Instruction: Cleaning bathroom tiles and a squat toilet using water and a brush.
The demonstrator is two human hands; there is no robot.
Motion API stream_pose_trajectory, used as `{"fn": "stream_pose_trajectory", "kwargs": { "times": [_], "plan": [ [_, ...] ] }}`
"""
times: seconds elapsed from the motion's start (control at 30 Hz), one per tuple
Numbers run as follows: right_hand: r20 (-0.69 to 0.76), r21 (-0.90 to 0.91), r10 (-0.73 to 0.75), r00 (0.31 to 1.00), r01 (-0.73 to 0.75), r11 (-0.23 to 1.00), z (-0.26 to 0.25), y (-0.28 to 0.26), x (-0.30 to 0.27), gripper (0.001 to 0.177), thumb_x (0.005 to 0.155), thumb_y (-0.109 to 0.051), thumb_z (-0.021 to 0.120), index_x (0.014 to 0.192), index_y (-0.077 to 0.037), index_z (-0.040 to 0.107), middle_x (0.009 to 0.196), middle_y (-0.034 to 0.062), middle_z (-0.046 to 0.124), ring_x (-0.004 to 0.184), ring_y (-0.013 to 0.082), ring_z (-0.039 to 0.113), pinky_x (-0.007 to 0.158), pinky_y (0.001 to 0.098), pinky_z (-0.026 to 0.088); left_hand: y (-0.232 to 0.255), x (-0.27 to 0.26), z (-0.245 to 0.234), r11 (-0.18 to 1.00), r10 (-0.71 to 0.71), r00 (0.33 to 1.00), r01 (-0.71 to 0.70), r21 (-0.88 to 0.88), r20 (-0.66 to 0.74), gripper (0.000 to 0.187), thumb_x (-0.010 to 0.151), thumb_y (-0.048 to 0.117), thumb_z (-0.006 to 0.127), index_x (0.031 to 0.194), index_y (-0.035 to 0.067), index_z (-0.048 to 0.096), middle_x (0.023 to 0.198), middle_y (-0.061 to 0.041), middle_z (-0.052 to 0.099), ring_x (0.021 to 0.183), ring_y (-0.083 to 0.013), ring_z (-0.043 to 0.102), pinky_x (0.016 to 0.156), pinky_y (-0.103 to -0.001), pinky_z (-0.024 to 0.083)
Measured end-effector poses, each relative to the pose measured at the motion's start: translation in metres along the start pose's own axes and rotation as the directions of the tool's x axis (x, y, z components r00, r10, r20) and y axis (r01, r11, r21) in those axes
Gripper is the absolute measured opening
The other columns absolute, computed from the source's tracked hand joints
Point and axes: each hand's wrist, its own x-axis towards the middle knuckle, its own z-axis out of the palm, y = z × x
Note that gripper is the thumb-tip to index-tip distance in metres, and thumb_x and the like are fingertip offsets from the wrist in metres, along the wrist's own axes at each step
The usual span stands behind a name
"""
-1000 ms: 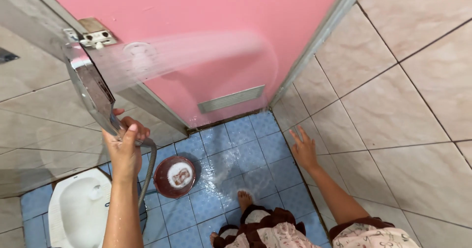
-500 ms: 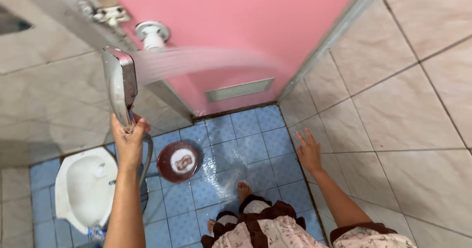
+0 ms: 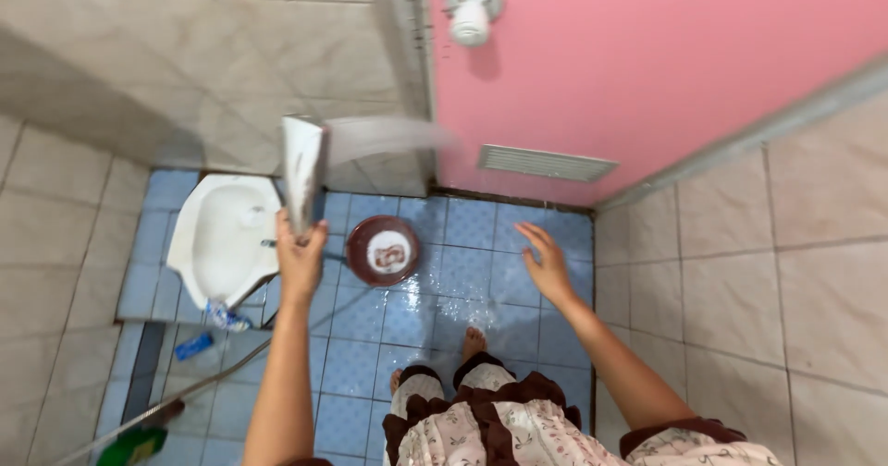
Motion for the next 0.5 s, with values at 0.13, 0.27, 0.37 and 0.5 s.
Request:
{"fn": "stream_pose_trajectory", "kwargs": {
  "times": [0.13, 0.27, 0.37, 0.5],
  "plan": [
    [0.199, 0.388, -0.037, 0.979, -0.044, 0.921, 0.069, -0.078, 0.060, 0.040, 0.107, -0.014, 0.056, 0.147, -0.015, 0.059, 0.143, 0.0135, 0.066, 0.135, 0.0249, 0.062, 0.114, 0.0364, 0.046, -0.016, -0.022, 0.001, 0.995, -0.098, 0.995, 0.098, 0.003, 0.032, 0.051, 0.094, 0.023, 0.073, 0.138, 0.010, 0.048, 0.097, -0.001, 0.066, 0.083, -0.0091, 0.062, 0.071, -0.025, 0.052],
    [0.385, 0.652, -0.031, 0.922, -0.249, 0.716, 0.134, -0.140, 0.091, 0.045, 0.112, -0.025, 0.051, 0.156, -0.014, 0.048, 0.146, 0.0135, 0.064, 0.134, 0.0218, 0.063, 0.114, 0.0345, 0.047, -0.041, -0.046, 0.008, 0.996, -0.001, 1.000, -0.002, 0.084, 0.026, 0.043, 0.104, 0.027, 0.062, 0.140, 0.009, 0.048, 0.110, -0.005, 0.070, 0.093, -0.0137, 0.066, 0.080, -0.029, 0.054],
    [0.521, 0.715, 0.065, 0.851, -0.476, 0.512, 0.171, -0.184, 0.088, 0.064, 0.107, -0.030, 0.054, 0.164, -0.017, 0.028, 0.142, 0.0130, 0.060, 0.123, 0.0207, 0.065, 0.102, 0.0346, 0.053, -0.033, -0.062, 0.012, 0.984, -0.150, 0.983, 0.158, -0.084, 0.102, 0.040, 0.103, 0.027, 0.054, 0.138, 0.009, 0.047, 0.115, -0.010, 0.066, 0.091, -0.0198, 0.070, 0.078, -0.036, 0.059],
    [0.468, 0.697, 0.257, 0.845, -0.532, 0.481, 0.217, -0.217, 0.076, 0.097, 0.092, -0.022, 0.070, 0.165, -0.021, 0.007, 0.129, 0.0161, 0.056, 0.104, 0.0218, 0.066, 0.080, 0.0367, 0.057, -0.020, -0.087, 0.000, 0.972, 0.092, 0.988, -0.116, 0.207, 0.123, 0.050, 0.100, 0.019, 0.060, 0.146, 0.007, 0.045, 0.122, -0.018, 0.066, 0.111, -0.0309, 0.067, 0.094, -0.042, 0.052]
  ]
}}
